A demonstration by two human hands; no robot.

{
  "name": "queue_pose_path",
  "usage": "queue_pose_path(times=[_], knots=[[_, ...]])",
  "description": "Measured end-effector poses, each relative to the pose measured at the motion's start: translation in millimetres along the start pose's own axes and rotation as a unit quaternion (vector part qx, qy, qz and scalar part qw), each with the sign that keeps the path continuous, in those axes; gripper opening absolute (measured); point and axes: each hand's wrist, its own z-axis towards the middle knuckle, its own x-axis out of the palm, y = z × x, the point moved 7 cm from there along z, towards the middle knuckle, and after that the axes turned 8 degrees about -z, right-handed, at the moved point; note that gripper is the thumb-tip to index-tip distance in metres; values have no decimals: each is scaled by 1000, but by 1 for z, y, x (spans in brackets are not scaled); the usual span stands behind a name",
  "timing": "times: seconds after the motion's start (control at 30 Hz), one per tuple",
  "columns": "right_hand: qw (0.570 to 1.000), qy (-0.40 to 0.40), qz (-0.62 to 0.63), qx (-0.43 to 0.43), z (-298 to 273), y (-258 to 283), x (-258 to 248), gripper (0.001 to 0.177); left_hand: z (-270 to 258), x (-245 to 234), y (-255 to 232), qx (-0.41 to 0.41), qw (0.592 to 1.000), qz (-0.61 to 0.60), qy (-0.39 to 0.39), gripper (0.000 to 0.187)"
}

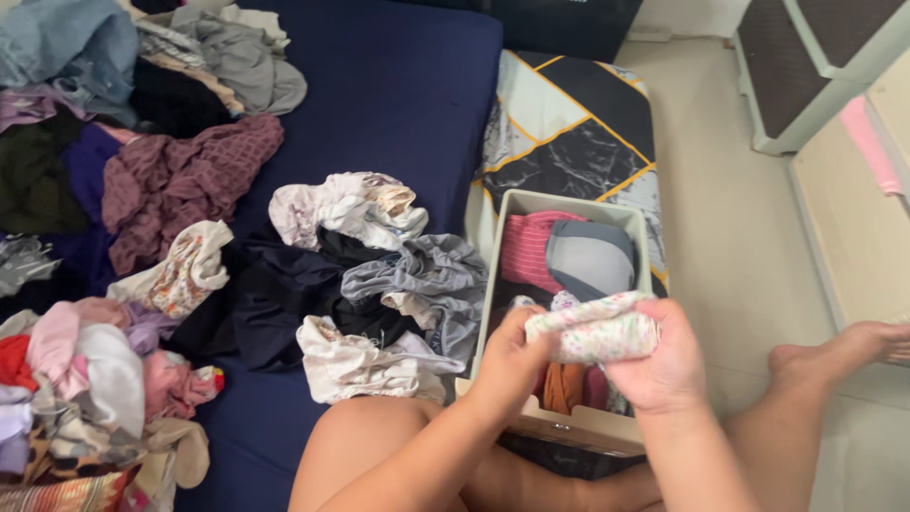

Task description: The person folds several pieces of clothing including underwear and a bra, smoothing the fabric against their lap, and places them into a small storage bin.

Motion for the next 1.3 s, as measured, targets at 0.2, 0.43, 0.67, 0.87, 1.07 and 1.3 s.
queue_pose_path(times=[0.2,0.43,0.67,0.87,1.07,1.3], knots=[[986,28,-162,15,-4,-1,-3,21,-11,20,46,-353,825,-418,-139,25],[978,-7,-197,-68,7,9,-11,10,-45,21,76,-259,948,-185,-21,27],[965,-2,-263,-3,22,28,-15,17,-49,43,56,-348,857,-376,50,39],[942,80,-308,110,41,9,-27,14,-44,48,83,-384,874,-252,157,23],[832,13,-521,191,83,-6,-112,16,-21,4,25,-98,927,340,126,32],[461,8,-863,-207,77,-30,-80,7,-16,-110,-61,-120,753,634,131,24]])
